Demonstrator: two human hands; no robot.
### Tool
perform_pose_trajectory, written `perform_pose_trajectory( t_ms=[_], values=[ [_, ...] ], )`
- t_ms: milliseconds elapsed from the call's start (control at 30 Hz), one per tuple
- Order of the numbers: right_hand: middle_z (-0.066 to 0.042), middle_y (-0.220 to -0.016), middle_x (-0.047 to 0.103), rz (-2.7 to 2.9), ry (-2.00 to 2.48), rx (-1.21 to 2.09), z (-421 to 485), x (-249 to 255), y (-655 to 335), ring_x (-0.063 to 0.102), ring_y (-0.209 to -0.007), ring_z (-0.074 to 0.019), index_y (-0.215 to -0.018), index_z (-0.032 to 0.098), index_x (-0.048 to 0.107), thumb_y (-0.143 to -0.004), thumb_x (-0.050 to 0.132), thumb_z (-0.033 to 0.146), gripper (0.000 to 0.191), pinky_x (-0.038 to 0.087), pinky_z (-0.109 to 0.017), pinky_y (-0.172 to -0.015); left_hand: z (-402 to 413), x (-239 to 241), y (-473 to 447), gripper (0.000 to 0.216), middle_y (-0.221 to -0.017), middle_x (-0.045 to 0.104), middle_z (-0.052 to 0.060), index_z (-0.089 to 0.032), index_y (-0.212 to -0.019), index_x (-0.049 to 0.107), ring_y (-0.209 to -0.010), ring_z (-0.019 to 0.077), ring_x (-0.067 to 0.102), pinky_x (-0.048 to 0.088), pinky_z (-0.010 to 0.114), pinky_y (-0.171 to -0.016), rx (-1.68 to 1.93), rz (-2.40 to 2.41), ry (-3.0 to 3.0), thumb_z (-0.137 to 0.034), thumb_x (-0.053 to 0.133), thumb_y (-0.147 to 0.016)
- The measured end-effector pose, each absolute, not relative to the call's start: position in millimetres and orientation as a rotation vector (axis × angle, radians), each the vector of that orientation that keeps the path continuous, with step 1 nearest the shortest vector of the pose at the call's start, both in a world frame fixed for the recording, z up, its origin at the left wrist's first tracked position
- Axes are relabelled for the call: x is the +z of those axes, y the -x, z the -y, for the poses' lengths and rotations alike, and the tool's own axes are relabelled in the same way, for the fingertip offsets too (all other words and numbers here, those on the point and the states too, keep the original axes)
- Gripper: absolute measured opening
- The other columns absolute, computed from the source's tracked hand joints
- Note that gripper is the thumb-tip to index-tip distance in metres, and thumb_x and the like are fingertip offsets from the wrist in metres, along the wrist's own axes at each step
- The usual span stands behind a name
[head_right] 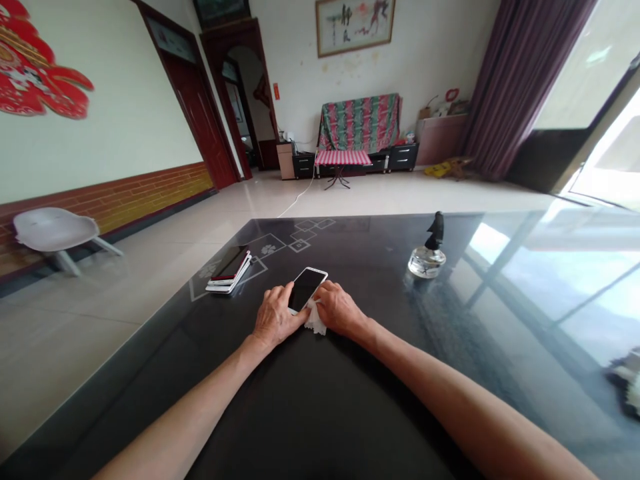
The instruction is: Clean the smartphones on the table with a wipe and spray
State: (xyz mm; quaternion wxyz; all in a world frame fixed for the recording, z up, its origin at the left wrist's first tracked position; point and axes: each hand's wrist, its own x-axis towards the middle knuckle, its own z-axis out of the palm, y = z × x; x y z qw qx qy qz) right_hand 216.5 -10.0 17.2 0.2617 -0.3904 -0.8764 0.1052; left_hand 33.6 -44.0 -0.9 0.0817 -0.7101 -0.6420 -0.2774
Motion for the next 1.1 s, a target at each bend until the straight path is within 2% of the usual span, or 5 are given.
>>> perform_pose_trajectory(
  t_ms=[167,600,833,933,1100],
  values=[
    [-0.008,-0.092,0.066,2.303,1.017,0.220,-1,26,-267,0.064,-0.085,-0.0200,-0.088,0.017,0.066,-0.075,0.048,0.008,0.024,0.052,-0.031,-0.080,50,6,-57,0.075,-0.101,0.062,0.014,-0.013,-0.129,0.055,-0.096,0.0311,0.055,0.045,0.039,-0.084,-0.748,1.904,2.172,-0.057,0.070,-0.070],
    [-0.010,-0.108,0.066,2.174,0.673,0.252,-9,8,-233,0.064,-0.102,-0.0203,-0.093,0.018,0.065,-0.077,0.051,0.008,0.024,0.054,-0.035,-0.091,49,3,-50,0.090,-0.116,0.061,0.019,-0.005,-0.135,0.044,-0.106,0.0346,0.057,0.047,0.044,-0.090,-0.841,1.855,2.236,-0.053,0.075,-0.066],
    [-0.013,-0.120,0.063,2.223,0.755,0.358,5,6,-242,0.058,-0.117,-0.0236,-0.101,0.016,0.065,-0.091,0.051,0.028,0.020,0.048,-0.039,-0.102,51,1,-54,0.093,-0.108,0.061,0.015,-0.008,-0.137,0.043,-0.100,0.0330,0.058,0.050,0.044,-0.086,-0.946,1.804,2.314,-0.051,0.078,-0.063],
    [-0.016,-0.122,0.061,2.201,0.782,0.337,5,4,-243,0.057,-0.119,-0.0268,-0.098,0.016,0.063,-0.085,0.060,0.032,0.021,0.047,-0.042,-0.102,54,1,-61,0.090,-0.107,0.061,0.017,-0.007,-0.136,0.042,-0.099,0.0324,0.058,0.051,0.044,-0.086,-0.973,1.780,2.338,-0.050,0.077,-0.065],
    [-0.014,-0.120,0.063,2.205,0.807,0.288,1,-2,-243,0.060,-0.114,-0.0259,-0.091,0.018,0.061,-0.076,0.058,0.016,0.016,0.050,-0.041,-0.098,54,0,-65,0.092,-0.108,0.062,0.016,-0.008,-0.137,0.042,-0.102,0.0326,0.059,0.051,0.044,-0.087,-1.011,1.812,2.350,-0.046,0.080,-0.064]
  ],
)
